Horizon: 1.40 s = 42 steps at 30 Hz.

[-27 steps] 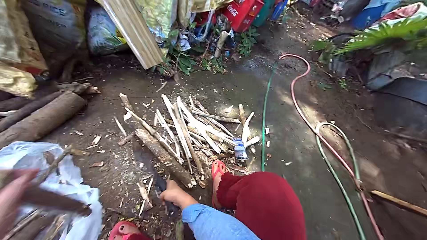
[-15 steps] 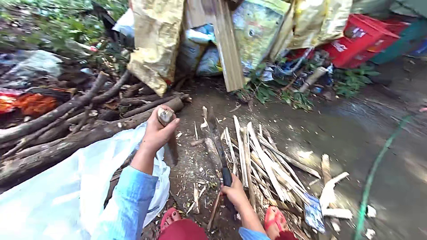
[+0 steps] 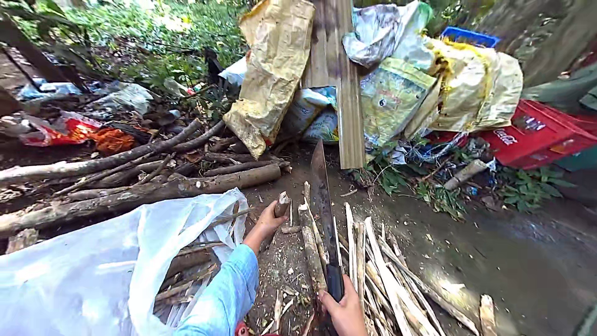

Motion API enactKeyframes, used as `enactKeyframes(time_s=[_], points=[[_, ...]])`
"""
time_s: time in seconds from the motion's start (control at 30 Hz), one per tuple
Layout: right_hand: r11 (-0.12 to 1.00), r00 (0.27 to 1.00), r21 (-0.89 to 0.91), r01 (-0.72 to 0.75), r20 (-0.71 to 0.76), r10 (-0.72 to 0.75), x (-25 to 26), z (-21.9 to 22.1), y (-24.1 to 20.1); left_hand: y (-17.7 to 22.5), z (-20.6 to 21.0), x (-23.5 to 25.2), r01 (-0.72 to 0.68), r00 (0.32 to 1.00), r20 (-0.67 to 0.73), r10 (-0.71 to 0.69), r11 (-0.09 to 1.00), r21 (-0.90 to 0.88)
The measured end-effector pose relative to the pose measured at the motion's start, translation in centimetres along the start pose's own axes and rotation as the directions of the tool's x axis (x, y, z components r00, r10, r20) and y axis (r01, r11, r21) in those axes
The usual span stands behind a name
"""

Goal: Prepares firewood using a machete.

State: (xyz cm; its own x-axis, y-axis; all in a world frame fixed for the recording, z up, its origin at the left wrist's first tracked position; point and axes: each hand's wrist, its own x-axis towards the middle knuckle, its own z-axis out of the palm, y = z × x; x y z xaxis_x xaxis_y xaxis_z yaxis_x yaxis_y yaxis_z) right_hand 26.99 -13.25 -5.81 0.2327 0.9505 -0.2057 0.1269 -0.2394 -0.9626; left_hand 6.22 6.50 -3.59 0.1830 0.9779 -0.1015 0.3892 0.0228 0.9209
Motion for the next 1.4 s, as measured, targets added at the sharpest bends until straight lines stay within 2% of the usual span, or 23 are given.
enactKeyframes(time_s=[0.13,0.23,0.33,0.47,0.53,0.63,0.73,0.9,1.03,1.1,1.17,1.23,1.27,1.33,1.4], points=[[0.980,0.980,-0.024,0.198,-0.020,-0.199,-1.4,0.2,-3.0,1.0,-0.5,-0.3,-0.023,1.000,-0.019,0.022,0.999,-0.044],[0.943,0.952,-0.144,0.299,-0.021,-0.305,-2.4,0.4,-4.7,0.6,-0.5,0.1,-0.014,1.000,-0.029,0.012,0.996,-0.085],[0.892,0.929,-0.282,0.355,-0.004,-0.371,-3.2,0.5,-5.9,0.9,-0.3,0.5,0.002,0.999,-0.043,-0.004,0.999,-0.047],[0.859,0.911,-0.327,0.393,0.012,-0.412,-3.3,1.2,-5.3,0.8,0.3,0.5,0.003,0.990,-0.143,-0.008,0.999,-0.034],[0.875,0.925,-0.315,0.366,0.017,-0.381,-3.4,1.5,-5.1,0.6,0.5,0.2,-0.001,0.984,-0.177,-0.010,0.998,-0.063],[0.903,0.949,-0.300,0.308,0.032,-0.313,-3.3,1.7,-4.9,0.7,0.4,-0.3,0.016,0.998,-0.053,-0.020,0.998,-0.068],[0.919,0.972,-0.319,0.233,0.061,-0.225,-3.2,1.9,-4.7,0.4,0.3,-0.4,0.006,0.999,0.031,-0.007,0.999,0.034],[0.909,0.971,-0.343,0.235,0.056,-0.230,-3.5,2.4,-4.8,-0.2,1.0,-0.2,-0.034,0.991,-0.124,0.050,0.991,0.128],[0.871,0.934,-0.362,0.332,0.001,-0.356,-4.0,2.5,-5.5,0.2,0.9,0.1,0.007,0.988,-0.151,0.014,0.990,0.140],[0.855,0.937,-0.411,0.317,-0.003,-0.349,-4.1,2.6,-6.1,0.2,0.9,0.2,0.015,0.988,-0.152,0.007,0.989,0.144],[0.840,0.971,-0.494,0.225,0.038,-0.238,-3.8,2.8,-6.7,0.1,0.9,0.3,0.015,0.989,-0.146,0.007,0.989,0.145],[0.806,0.993,-0.588,0.071,0.117,-0.002,-3.0,2.6,-7.2,0.0,1.0,0.3,0.021,0.992,-0.123,-0.003,0.990,0.138],[0.791,0.988,-0.611,0.031,0.141,0.070,-2.5,2.5,-7.3,-0.1,1.0,0.2,0.031,0.994,-0.110,-0.016,0.990,0.136],[0.795,0.980,-0.607,0.019,0.169,0.106,-2.2,2.0,-7.5,0.0,1.0,0.2,0.041,0.995,-0.099,-0.026,0.989,0.146],[0.815,0.981,-0.579,0.040,0.178,0.078,-2.5,1.3,-8.0,0.6,0.9,0.1,0.020,0.995,-0.099,-0.004,0.987,0.160]])
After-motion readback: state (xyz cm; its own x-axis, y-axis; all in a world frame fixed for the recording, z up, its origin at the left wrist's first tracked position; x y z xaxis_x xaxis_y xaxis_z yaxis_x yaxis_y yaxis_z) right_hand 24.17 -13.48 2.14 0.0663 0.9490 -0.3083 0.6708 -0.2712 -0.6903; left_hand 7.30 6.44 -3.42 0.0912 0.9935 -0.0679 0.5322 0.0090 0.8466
